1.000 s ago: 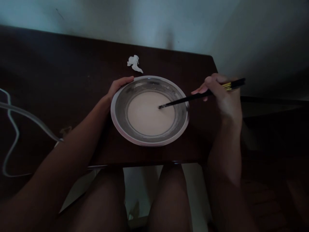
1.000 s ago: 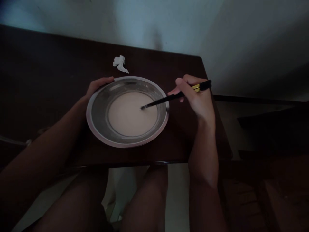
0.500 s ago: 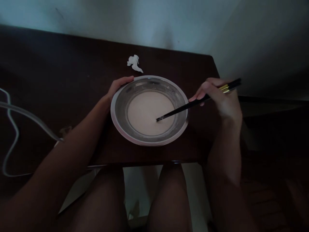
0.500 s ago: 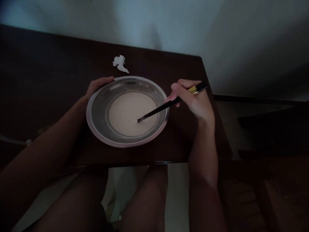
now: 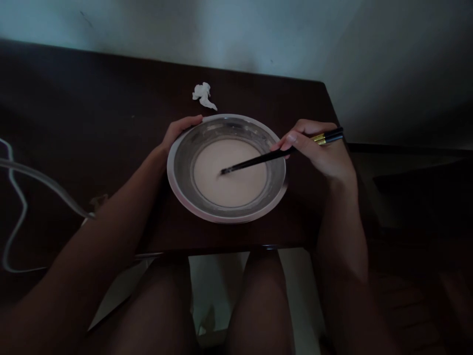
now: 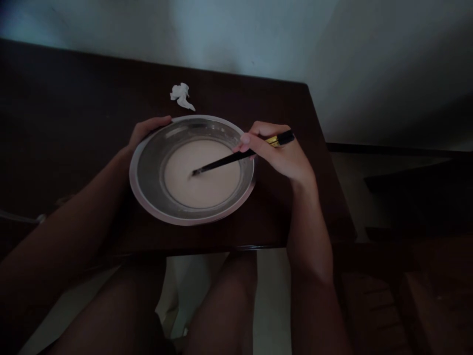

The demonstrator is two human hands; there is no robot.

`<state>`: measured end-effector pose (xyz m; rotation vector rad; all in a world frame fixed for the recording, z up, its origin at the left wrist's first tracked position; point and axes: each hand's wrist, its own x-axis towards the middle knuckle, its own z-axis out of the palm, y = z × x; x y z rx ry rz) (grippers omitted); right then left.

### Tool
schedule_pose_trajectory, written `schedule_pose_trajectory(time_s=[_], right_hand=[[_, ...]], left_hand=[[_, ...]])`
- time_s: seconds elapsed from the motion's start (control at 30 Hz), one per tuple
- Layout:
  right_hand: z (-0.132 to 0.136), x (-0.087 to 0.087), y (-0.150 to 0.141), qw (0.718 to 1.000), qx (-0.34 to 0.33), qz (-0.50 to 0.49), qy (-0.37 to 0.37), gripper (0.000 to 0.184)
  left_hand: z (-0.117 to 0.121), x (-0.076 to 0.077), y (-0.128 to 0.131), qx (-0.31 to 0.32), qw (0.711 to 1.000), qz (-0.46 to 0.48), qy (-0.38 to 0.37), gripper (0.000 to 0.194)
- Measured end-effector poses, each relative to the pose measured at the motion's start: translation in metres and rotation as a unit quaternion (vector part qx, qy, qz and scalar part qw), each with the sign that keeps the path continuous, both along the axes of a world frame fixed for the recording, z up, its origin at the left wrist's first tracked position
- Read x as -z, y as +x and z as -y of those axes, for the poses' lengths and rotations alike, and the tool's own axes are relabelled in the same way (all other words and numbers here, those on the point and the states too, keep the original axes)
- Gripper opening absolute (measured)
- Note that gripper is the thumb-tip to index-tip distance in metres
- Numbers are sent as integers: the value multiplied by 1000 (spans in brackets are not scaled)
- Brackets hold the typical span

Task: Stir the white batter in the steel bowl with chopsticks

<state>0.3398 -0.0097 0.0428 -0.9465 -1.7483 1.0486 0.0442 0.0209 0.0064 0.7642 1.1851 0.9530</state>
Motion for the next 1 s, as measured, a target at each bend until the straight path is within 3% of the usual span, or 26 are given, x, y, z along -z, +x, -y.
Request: schedule_pose_trajectory(time_s=[0.17,0.37,0.53,0.6,0.77,0.9,1.0], right_hand=[[1,-1,8,995,93,-29,23,35],[0,-1,1,1000,-13,-16,-14,34],[0,0,8,996,77,-34,38,34],[3,-2,9,996,76,-30,26,36],[0,-2,2,1000,1,6,2,35],[-1,-1,10,996,82,-10,36,34],[3,-3,11,997,80,-11,18,38]], left_hand=[[-3,2,-1,-7,1000,5,6,32],[-8,8,-4,-27,1000,12,-10,32],[-5,7,-3,-9,1000,28,0,32],[-5,6,-3,-11,1000,24,-3,33],[-7,8,-3,-4,1000,26,11,35],[-6,8,-4,-1,1000,0,14,35],[-6,8,-5,-2,1000,-7,15,34]])
